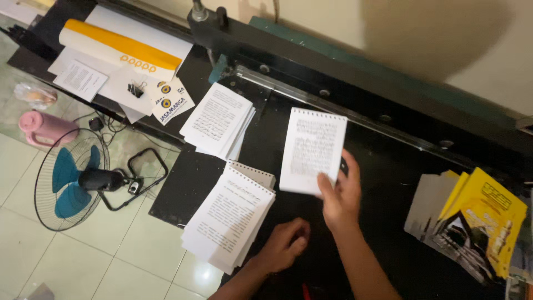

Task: The person repeatedly picks up sheets of paper from a stack, places them into a manual paper cutter, and presses the lever to trim the edges. The person then removes the cut paper and places it onto a separate pile on the table.

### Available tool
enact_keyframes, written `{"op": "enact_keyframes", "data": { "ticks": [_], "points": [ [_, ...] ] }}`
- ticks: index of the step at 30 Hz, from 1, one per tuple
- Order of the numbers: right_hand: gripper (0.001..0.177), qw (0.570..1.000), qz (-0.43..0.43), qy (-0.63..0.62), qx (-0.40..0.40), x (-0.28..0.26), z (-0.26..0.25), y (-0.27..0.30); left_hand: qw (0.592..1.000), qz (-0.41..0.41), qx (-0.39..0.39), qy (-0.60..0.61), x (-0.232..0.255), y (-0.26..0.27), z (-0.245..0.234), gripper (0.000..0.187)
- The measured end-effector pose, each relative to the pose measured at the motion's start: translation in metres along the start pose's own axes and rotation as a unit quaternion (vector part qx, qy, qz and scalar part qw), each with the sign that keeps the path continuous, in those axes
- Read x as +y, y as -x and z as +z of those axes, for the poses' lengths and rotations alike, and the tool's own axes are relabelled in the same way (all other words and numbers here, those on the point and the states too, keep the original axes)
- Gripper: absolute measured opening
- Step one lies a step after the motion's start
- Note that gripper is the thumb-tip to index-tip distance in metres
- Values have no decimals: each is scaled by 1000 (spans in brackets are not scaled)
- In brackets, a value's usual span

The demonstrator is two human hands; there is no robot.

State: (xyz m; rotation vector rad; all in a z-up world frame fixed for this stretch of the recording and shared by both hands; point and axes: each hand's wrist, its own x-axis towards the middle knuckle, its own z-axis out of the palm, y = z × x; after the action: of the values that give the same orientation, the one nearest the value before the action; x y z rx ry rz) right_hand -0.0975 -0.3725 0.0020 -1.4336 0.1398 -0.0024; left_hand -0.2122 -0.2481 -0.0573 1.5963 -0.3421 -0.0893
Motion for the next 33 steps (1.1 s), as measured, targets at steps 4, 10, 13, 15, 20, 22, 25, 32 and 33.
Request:
{"op": "enact_keyframes", "data": {
  "ticks": [4,10,13,15,20,22,25,32,33],
  "points": [
    [74,999,-32,-11,-11,-35,-37,44,980,-71,20,184,39,5,7,51],
    [75,999,-28,-37,20,-57,-76,81,955,-84,32,282,106,8,-1,50],
    [76,996,-36,-81,-21,-53,-82,93,945,13,100,311,140,-12,-11,44],
    [80,983,-51,-137,-111,-51,-76,100,922,80,6,379,187,-34,-23,99],
    [71,962,-31,-137,-233,-40,-54,106,908,94,18,408,121,12,-27,98],
    [64,955,-42,-131,-264,-30,-55,98,901,95,13,424,94,36,-35,98],
    [66,936,73,-167,-301,-2,-69,75,881,87,-6,465,111,40,-62,98],
    [19,990,89,33,-105,27,-77,21,801,-271,152,-512,150,11,-90,102],
    [19,990,89,36,-100,30,-77,18,755,-289,109,-579,133,10,-91,111]
  ]
}}
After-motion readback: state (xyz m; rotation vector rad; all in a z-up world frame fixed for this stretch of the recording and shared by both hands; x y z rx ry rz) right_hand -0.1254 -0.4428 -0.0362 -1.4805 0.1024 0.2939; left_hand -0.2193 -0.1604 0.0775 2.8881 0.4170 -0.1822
